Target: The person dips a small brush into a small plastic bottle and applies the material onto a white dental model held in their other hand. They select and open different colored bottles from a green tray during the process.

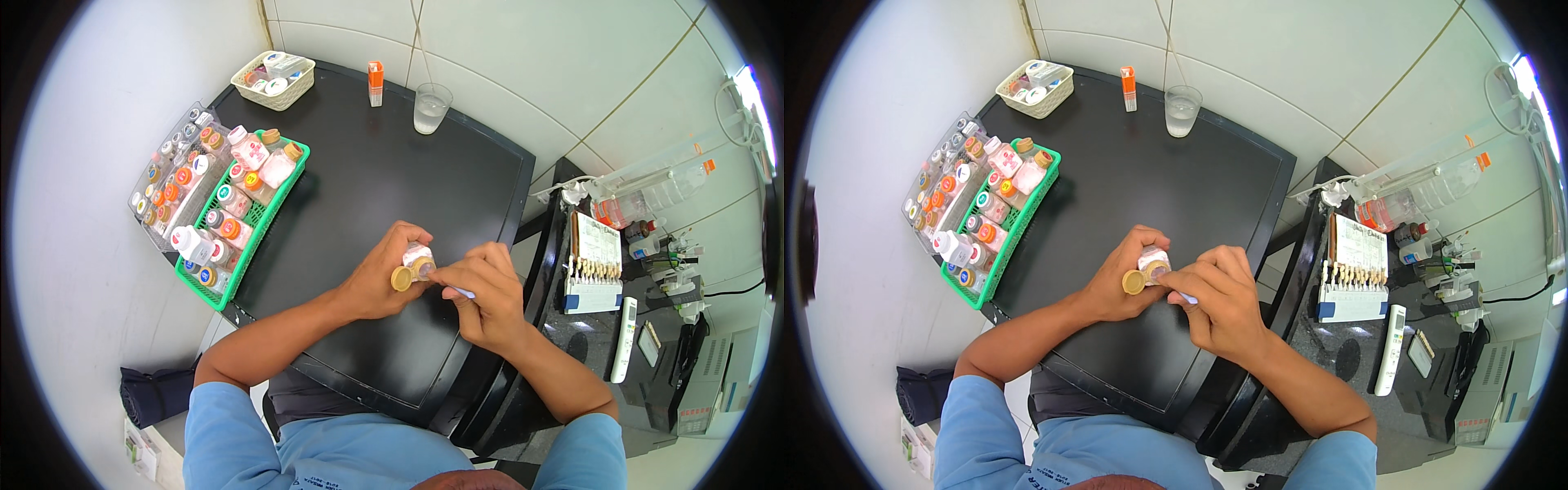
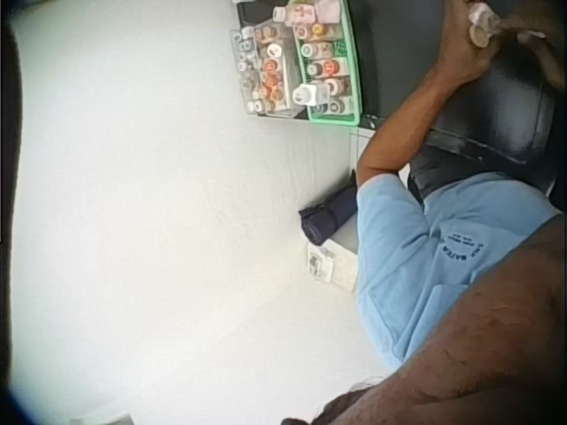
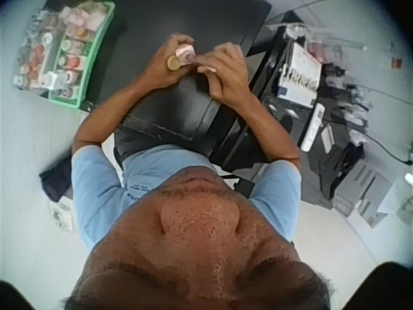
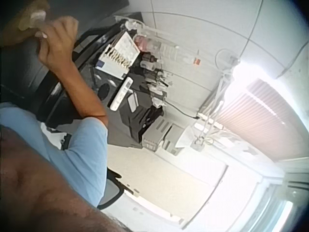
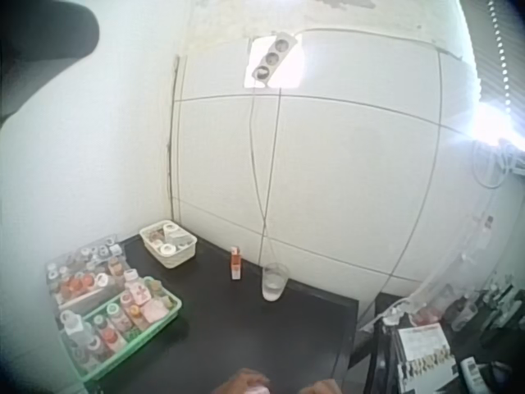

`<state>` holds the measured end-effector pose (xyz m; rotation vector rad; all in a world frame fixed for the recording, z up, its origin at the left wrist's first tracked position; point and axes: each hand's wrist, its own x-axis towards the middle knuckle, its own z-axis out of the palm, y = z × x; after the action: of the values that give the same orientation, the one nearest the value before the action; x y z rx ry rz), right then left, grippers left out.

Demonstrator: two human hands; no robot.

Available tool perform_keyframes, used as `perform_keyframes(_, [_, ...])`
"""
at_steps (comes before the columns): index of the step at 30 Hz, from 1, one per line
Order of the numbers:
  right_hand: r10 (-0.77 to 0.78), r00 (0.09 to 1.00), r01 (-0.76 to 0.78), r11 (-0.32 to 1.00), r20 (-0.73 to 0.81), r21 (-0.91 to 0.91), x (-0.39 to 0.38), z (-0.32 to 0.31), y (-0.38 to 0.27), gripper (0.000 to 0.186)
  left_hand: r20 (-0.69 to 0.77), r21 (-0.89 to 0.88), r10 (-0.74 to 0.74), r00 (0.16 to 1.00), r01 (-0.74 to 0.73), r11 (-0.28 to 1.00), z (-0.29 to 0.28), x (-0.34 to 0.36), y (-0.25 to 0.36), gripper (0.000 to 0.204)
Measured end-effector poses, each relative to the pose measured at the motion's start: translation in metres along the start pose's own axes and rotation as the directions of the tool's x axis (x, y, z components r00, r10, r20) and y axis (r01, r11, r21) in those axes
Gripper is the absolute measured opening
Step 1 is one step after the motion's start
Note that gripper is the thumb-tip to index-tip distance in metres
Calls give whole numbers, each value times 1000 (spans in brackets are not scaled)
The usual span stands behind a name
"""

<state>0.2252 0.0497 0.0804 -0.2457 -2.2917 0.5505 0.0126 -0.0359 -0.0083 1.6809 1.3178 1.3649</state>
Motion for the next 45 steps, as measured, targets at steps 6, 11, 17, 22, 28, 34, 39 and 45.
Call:
perform_keyframes(6, [-33,999,33,999,9,-16,1,-3,1,30,10,55,92,996,-93,994,-2,4,9,69])
perform_keyframes(11, [-50,998,52,998,43,-45,2,-1,2,30,-52,97,127,991,-121,988,-1,4,1,59])
perform_keyframes(17, [-52,998,54,998,41,-44,1,0,-3,28,24,-59,-92,995,93,994,-3,0,3,55])
perform_keyframes(22, [-13,998,10,999,69,49,-1,-3,-1,26,6,19,165,986,-165,986,-2,4,5,66])
perform_keyframes(28, [-28,1000,28,1000,13,-10,0,2,0,28,20,99,164,986,-165,981,-9,7,7,66])
perform_keyframes(34, [-11,998,11,1000,57,-1,-2,2,3,32,3,82,163,987,-163,983,-6,8,3,55])
perform_keyframes(39, [9,999,-10,1000,31,15,-1,2,3,30,51,9,-42,998,42,999,-4,3,-1,54])
perform_keyframes(45, [47,996,-41,996,-76,81,-1,-3,3,14,61,-60,-140,988,143,988,-3,2,5,60])
